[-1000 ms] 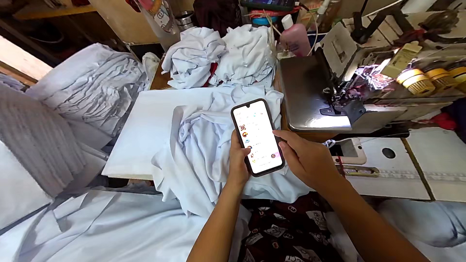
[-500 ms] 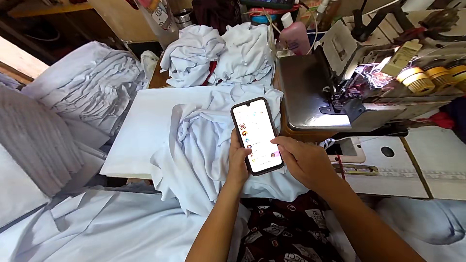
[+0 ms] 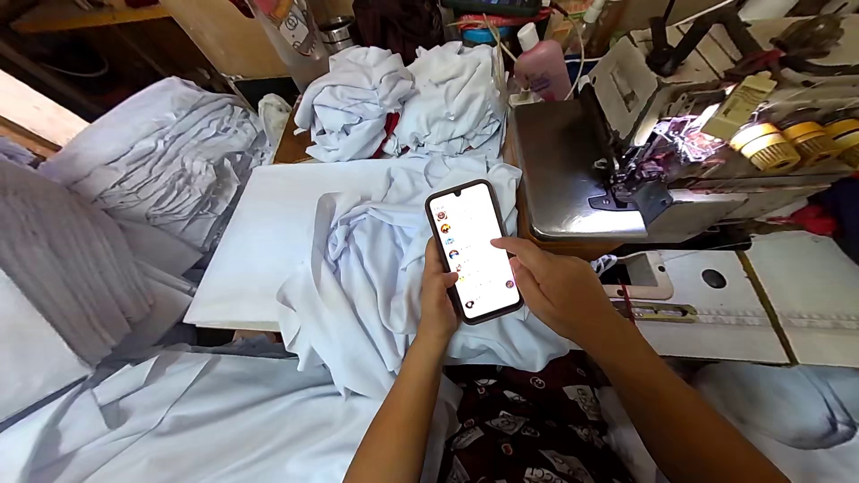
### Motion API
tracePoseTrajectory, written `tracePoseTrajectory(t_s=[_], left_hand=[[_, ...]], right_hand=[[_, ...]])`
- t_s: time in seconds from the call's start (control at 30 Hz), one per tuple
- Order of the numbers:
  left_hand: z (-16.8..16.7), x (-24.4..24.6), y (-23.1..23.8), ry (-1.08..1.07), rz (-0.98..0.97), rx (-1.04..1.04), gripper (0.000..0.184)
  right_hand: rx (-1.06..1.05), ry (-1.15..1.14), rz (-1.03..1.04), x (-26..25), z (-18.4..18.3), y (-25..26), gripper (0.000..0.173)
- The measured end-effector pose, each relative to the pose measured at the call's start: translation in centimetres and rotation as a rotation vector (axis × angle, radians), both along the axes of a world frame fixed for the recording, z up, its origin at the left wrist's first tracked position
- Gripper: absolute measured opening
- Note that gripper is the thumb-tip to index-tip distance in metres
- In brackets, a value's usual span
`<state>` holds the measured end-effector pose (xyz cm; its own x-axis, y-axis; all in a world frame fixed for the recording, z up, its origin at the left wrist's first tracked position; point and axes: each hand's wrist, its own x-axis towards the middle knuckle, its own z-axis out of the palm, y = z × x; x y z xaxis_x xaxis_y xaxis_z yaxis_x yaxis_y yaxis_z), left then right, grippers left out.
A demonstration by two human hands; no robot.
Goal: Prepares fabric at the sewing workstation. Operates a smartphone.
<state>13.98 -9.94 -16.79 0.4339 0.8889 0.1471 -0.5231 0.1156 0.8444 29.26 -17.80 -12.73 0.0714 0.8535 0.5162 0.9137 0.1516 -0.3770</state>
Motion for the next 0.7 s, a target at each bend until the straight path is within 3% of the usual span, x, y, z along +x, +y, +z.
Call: tracePoseTrajectory(t_s=[0.7], left_hand=[[-0.2,-0.02,-0.07,-0.028,-0.01,0.001,0.053]], right_hand=[[0.022,0.004,-0.014,0.04,0.14,-0.19,0.042]])
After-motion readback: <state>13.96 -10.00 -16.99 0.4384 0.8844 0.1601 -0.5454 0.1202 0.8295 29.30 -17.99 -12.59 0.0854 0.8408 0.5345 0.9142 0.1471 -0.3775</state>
